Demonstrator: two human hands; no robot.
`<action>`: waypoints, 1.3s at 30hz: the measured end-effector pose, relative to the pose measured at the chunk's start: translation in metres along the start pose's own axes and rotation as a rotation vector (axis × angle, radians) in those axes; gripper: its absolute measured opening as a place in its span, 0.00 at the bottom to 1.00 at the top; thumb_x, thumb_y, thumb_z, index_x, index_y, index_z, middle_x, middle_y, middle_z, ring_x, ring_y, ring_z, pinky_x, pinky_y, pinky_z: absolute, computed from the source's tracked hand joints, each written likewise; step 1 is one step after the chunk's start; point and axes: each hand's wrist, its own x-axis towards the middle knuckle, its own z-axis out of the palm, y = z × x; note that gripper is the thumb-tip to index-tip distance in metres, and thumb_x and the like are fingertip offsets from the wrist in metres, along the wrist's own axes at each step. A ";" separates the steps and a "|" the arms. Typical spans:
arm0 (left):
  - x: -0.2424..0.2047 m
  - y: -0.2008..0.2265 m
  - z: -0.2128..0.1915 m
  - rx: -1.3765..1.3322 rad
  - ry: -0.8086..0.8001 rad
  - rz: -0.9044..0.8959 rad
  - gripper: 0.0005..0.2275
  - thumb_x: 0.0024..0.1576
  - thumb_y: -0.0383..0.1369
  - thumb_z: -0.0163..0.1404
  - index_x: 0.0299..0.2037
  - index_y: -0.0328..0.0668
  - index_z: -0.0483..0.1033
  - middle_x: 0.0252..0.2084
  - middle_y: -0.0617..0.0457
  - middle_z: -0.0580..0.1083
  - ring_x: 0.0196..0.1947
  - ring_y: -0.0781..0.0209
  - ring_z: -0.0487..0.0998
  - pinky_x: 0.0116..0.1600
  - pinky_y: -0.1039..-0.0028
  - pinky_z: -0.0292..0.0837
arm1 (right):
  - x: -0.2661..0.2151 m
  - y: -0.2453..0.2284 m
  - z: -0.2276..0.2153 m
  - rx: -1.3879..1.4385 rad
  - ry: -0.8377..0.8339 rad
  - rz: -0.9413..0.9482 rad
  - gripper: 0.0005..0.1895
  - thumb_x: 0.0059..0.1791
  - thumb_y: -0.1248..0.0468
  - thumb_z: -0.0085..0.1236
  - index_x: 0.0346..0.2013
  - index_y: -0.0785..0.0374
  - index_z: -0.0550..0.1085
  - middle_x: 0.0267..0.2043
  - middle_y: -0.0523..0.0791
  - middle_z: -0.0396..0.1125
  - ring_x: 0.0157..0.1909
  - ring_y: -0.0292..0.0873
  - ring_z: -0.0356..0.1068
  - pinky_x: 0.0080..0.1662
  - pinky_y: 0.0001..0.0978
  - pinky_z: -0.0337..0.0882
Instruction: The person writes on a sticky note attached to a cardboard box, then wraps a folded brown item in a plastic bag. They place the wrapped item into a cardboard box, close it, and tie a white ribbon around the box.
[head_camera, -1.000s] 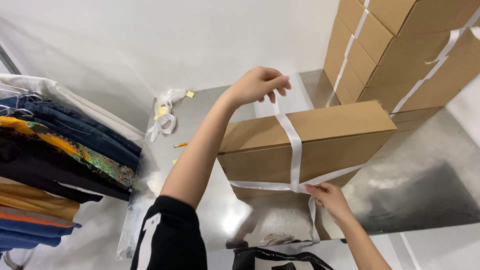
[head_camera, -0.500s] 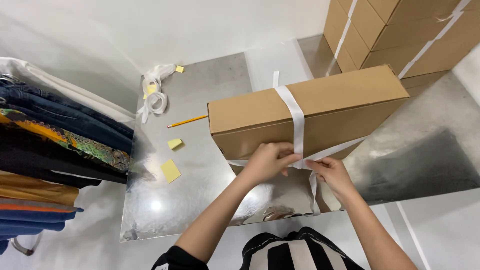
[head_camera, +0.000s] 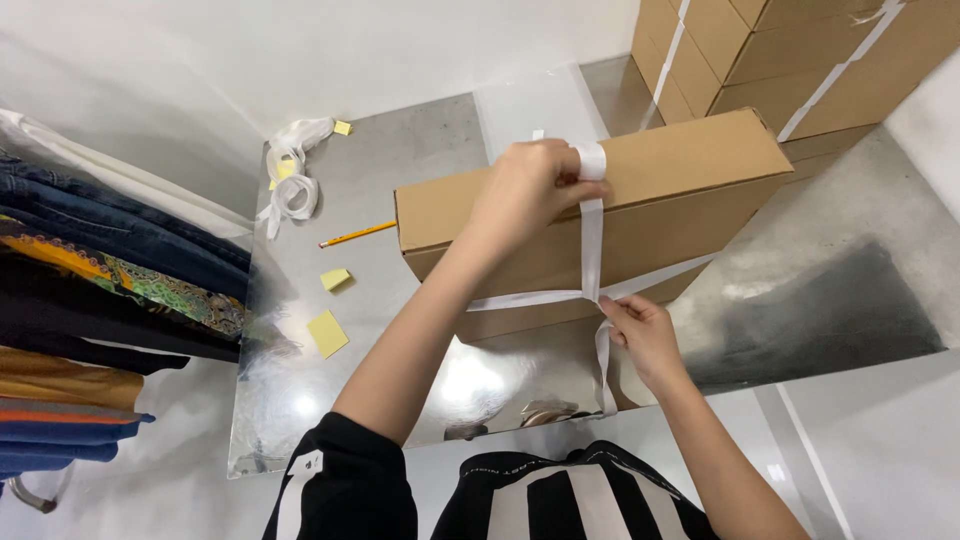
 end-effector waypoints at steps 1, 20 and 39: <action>0.002 -0.004 -0.001 -0.001 -0.001 -0.002 0.10 0.52 0.39 0.66 0.26 0.45 0.82 0.23 0.56 0.78 0.27 0.54 0.83 0.36 0.67 0.80 | -0.008 -0.005 0.004 -0.001 0.000 0.002 0.05 0.55 0.66 0.65 0.38 0.65 0.80 0.23 0.41 0.60 0.22 0.30 0.57 0.26 0.20 0.57; 0.008 -0.045 0.005 -0.133 0.036 -0.055 0.15 0.52 0.41 0.67 0.25 0.39 0.79 0.29 0.51 0.73 0.35 0.54 0.74 0.42 0.66 0.73 | -0.001 0.017 0.047 0.012 -0.300 0.049 0.14 0.59 0.66 0.55 0.48 0.79 0.78 0.40 0.64 0.78 0.39 0.54 0.81 0.45 0.43 0.82; 0.008 -0.021 0.011 0.020 0.127 -0.224 0.36 0.56 0.35 0.68 0.71 0.51 0.57 0.70 0.49 0.59 0.62 0.43 0.66 0.61 0.57 0.72 | 0.029 0.025 0.033 -0.097 -0.378 0.195 0.19 0.55 0.59 0.56 0.45 0.76 0.79 0.39 0.62 0.79 0.39 0.57 0.82 0.45 0.38 0.83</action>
